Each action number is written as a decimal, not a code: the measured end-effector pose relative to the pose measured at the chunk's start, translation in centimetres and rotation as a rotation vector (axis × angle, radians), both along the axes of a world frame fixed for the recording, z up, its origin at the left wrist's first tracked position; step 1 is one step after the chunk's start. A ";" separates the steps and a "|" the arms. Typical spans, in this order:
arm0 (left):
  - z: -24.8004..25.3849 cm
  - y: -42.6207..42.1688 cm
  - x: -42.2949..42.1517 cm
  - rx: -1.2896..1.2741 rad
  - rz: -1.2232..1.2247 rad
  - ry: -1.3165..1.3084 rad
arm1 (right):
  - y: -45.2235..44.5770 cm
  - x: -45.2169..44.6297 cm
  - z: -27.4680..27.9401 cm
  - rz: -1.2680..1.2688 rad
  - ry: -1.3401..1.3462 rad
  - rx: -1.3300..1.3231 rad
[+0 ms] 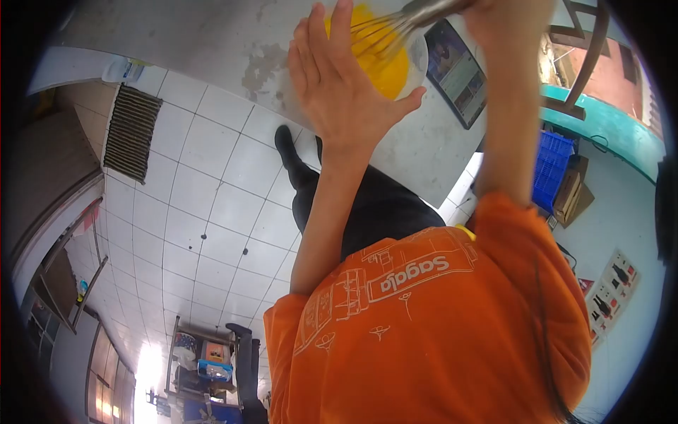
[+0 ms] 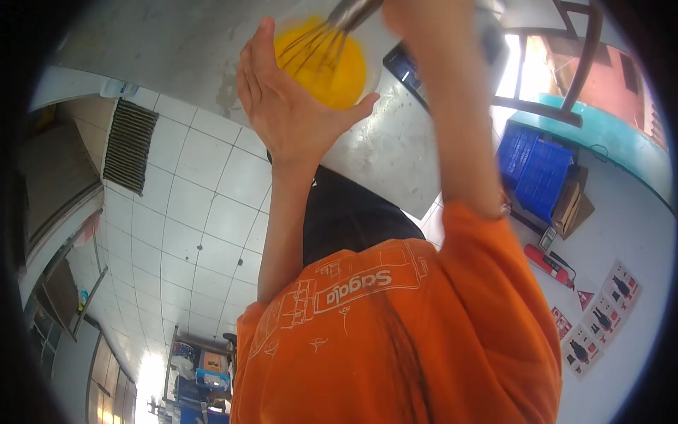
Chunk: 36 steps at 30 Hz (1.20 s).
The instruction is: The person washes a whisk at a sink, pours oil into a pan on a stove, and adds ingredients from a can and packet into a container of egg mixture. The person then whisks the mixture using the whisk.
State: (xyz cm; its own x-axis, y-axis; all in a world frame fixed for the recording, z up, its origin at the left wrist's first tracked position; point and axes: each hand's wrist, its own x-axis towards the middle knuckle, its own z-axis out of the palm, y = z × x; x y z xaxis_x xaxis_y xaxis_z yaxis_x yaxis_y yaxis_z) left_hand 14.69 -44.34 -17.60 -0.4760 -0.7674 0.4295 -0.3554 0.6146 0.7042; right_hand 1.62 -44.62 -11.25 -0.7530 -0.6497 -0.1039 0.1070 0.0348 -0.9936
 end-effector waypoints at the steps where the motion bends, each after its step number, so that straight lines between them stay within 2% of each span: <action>1: -0.3 -0.3 -0.4 -0.059 -0.016 0.053 | 0.0 0.0 -0.3 -0.131 -0.012 -0.139; 2: -0.5 -0.4 -0.5 -0.115 -0.038 0.100 | 0.1 -0.2 -0.3 -0.137 -0.010 -0.146; 4: -0.5 -0.4 -0.5 -0.132 -0.033 0.096 | -0.4 0.0 0.2 0.042 -0.048 0.195; 5: -0.6 -0.3 -0.3 -0.138 -0.032 0.081 | -0.2 0.3 -0.3 0.041 -0.054 0.195; 8: -1.1 -0.7 -0.5 -0.050 -0.043 0.048 | 1.2 1.0 -2.2 -0.148 0.170 -0.119; 9: -1.1 -0.6 -0.1 -0.059 -0.053 0.051 | 1.2 1.1 -1.9 -0.158 0.172 -0.127; 11: -0.9 -1.0 0.4 0.058 -0.166 0.139 | 0.5 0.9 -0.8 0.091 0.004 0.043; 12: -0.5 -1.3 1.1 0.051 -0.160 0.131 | 0.2 -0.2 2.1 0.077 -0.195 -0.033; 13: -0.1 -1.9 1.6 0.036 -0.261 0.010 | 0.6 -0.4 4.2 0.090 -0.195 -0.047; 14: 0.5 -2.8 1.5 0.010 -0.353 -0.100 | 1.1 -0.4 6.5 0.173 -0.212 -0.197; 15: 1.2 -3.4 1.6 -0.016 -0.336 -0.092 | 1.9 -0.8 7.6 0.222 -0.217 -0.280; 16: 2.0 -3.6 2.2 -0.019 -0.351 -0.190 | 2.7 -1.2 8.8 0.274 -0.225 -0.362; 17: 2.6 -3.6 2.6 -0.022 -0.361 -0.288 | 3.7 -1.9 8.8 0.325 -0.118 -0.351; 19: 3.0 -2.8 3.6 0.014 -0.330 -0.253 | 4.5 -1.8 9.0 0.395 -0.002 -0.358; 21: 2.2 -2.2 3.5 0.061 -0.300 -0.217 | 5.6 -0.7 9.0 0.277 0.041 -0.402; 22: 1.7 -1.5 3.1 0.095 -0.259 -0.178 | 6.0 -1.2 6.0 0.347 0.046 -0.486; 24: 1.0 -0.9 2.3 0.115 -0.207 -0.135 | 4.0 2.2 -1.7 0.044 0.142 -0.108; 25: 0.8 -0.9 2.2 0.109 -0.193 -0.110 | 2.0 2.8 -2.7 0.143 0.622 -0.111; 26: 0.6 -0.9 2.2 0.109 -0.181 -0.085 | 3.0 1.8 -1.9 0.167 0.370 -0.075; 27: 0.5 -1.1 1.9 0.103 -0.167 -0.077 | 2.9 1.4 2.6 0.204 0.127 -0.041; 28: 0.5 -1.1 2.1 0.151 -0.175 -0.073 | 3.4 1.1 3.2 0.218 0.126 -0.037; 30: 0.3 -1.5 2.0 0.193 -0.172 -0.065 | 3.5 0.2 3.6 0.149 -0.280 -0.500; 31: 0.4 -1.6 2.1 0.154 -0.175 -0.063 | 3.0 0.8 1.9 0.155 -0.286 -0.497; 33: 0.5 -1.2 2.5 0.124 -0.193 -0.070 | 2.6 2.7 -2.6 0.212 0.238 -0.086; 34: 0.5 -1.7 2.2 0.125 -0.194 -0.073 | 2.3 1.6 1.8 0.248 0.062 -0.009; 35: 0.4 -1.5 2.5 0.147 -0.205 -0.089 | 2.7 0.8 3.3 0.250 0.055 -0.001; 36: 0.2 -1.4 2.5 0.151 -0.202 -0.092 | 3.0 0.0 4.3 0.211 -0.110 -0.268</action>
